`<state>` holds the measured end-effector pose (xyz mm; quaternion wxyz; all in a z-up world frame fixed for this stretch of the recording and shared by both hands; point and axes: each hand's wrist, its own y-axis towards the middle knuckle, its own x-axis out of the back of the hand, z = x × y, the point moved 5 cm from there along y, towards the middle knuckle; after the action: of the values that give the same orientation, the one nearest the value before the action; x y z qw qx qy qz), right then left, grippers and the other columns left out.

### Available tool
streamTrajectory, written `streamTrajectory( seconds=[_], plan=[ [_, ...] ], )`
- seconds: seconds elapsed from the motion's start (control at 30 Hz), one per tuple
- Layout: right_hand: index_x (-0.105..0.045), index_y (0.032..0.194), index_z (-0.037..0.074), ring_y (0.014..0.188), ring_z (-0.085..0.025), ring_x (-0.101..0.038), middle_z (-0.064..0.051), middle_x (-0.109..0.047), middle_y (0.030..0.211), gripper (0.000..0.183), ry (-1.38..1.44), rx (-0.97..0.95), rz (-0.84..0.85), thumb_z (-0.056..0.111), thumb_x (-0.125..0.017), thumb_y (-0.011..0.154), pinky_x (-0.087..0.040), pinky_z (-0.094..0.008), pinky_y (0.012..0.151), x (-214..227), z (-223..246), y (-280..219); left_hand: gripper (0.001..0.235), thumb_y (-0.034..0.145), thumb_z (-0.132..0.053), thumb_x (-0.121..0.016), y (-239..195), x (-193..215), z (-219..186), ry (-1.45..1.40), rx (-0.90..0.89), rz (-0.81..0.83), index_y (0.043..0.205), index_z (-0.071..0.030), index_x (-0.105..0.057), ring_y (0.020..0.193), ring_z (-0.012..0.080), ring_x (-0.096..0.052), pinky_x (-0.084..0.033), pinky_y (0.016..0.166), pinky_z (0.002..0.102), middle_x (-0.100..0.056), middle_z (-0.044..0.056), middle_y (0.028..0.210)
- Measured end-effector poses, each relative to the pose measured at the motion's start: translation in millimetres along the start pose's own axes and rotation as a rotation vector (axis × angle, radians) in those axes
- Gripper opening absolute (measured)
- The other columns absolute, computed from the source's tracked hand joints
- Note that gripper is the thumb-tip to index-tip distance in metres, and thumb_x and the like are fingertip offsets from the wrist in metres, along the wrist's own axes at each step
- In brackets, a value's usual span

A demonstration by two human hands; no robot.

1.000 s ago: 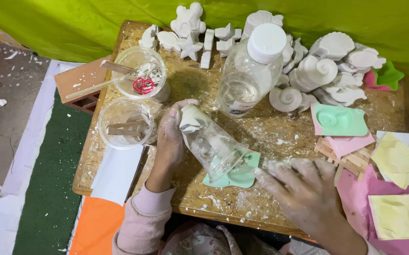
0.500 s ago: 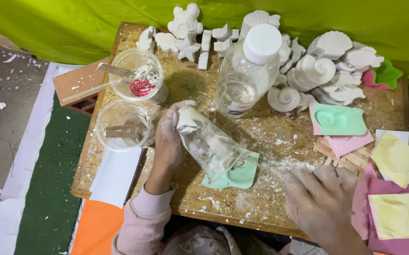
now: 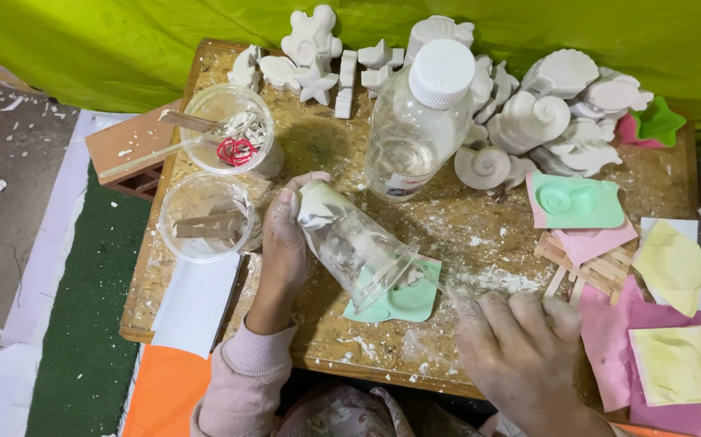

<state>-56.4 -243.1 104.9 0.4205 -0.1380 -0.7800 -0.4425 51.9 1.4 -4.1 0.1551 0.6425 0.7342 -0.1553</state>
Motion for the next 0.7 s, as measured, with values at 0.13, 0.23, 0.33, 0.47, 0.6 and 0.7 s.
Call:
streamTrajectory(
  seconds=[0.13, 0.23, 0.33, 0.47, 0.6, 0.7],
  plan=[
    [-0.071, 0.093, 0.018, 0.07, -0.021, -0.047, 0.002, -0.059, 0.079, 0.016, 0.012, 0.019, 0.045, 0.005, -0.062, 0.088, -0.032, -0.038, 0.08, 7, 6, 13, 0.071, 0.094, -0.068, -0.045, 0, -1, -4, 0.094, -0.02, 0.014, 0.122, -0.006, -0.065, 0.076, 0.0125, -0.065, -0.051, 0.068, 0.026, -0.069, 0.004, 0.085],
    [-0.068, 0.083, 0.018, 0.073, -0.022, -0.047, 0.0, -0.061, 0.077, 0.017, 0.009, -0.005, 0.006, 0.002, -0.069, 0.09, -0.032, -0.039, 0.078, 10, 5, 10, 0.068, 0.096, -0.065, -0.045, -1, 0, -3, 0.061, -0.005, 0.003, 0.122, -0.006, -0.064, 0.076, 0.0123, -0.064, -0.05, 0.068, 0.026, -0.066, 0.004, 0.087],
    [-0.072, 0.102, 0.017, 0.072, -0.023, -0.05, 0.004, -0.059, 0.078, 0.016, 0.032, -0.014, 0.042, 0.009, -0.061, 0.094, -0.03, -0.039, 0.077, 6, 5, 3, 0.07, 0.094, -0.066, -0.046, 1, -1, -3, 0.05, -0.003, 0.0, 0.122, -0.005, -0.064, 0.076, 0.014, -0.066, -0.052, 0.067, 0.026, -0.069, 0.007, 0.086],
    [-0.07, 0.095, 0.019, 0.076, -0.021, -0.051, 0.002, -0.067, 0.084, 0.013, -0.014, 0.024, 0.03, 0.007, -0.071, 0.09, -0.031, -0.04, 0.083, 8, 6, 3, 0.067, 0.095, -0.065, -0.047, -2, 0, -1, 0.016, -0.002, 0.008, 0.122, -0.005, -0.064, 0.077, 0.0143, -0.067, -0.053, 0.069, 0.027, -0.069, 0.006, 0.088],
    [-0.072, 0.101, 0.025, 0.074, -0.023, -0.051, 0.006, -0.067, 0.085, 0.019, -0.013, 0.055, 0.016, 0.017, -0.055, 0.099, -0.031, -0.039, 0.074, 17, -4, 11, 0.068, 0.095, -0.063, -0.048, 1, -1, 1, -0.018, 0.013, 0.004, 0.123, -0.004, -0.063, 0.078, 0.0168, -0.069, -0.055, 0.068, 0.029, -0.071, 0.009, 0.088],
    [-0.074, 0.11, 0.023, 0.082, -0.021, -0.052, 0.007, -0.067, 0.094, 0.019, 0.023, 0.096, 0.111, 0.018, -0.063, 0.094, -0.034, -0.04, 0.078, 13, -8, 10, 0.064, 0.098, -0.06, -0.045, 0, -1, 0, -0.002, -0.014, 0.015, 0.124, -0.004, -0.063, 0.078, 0.0165, -0.069, -0.055, 0.069, 0.028, -0.072, 0.01, 0.089]
  ],
)
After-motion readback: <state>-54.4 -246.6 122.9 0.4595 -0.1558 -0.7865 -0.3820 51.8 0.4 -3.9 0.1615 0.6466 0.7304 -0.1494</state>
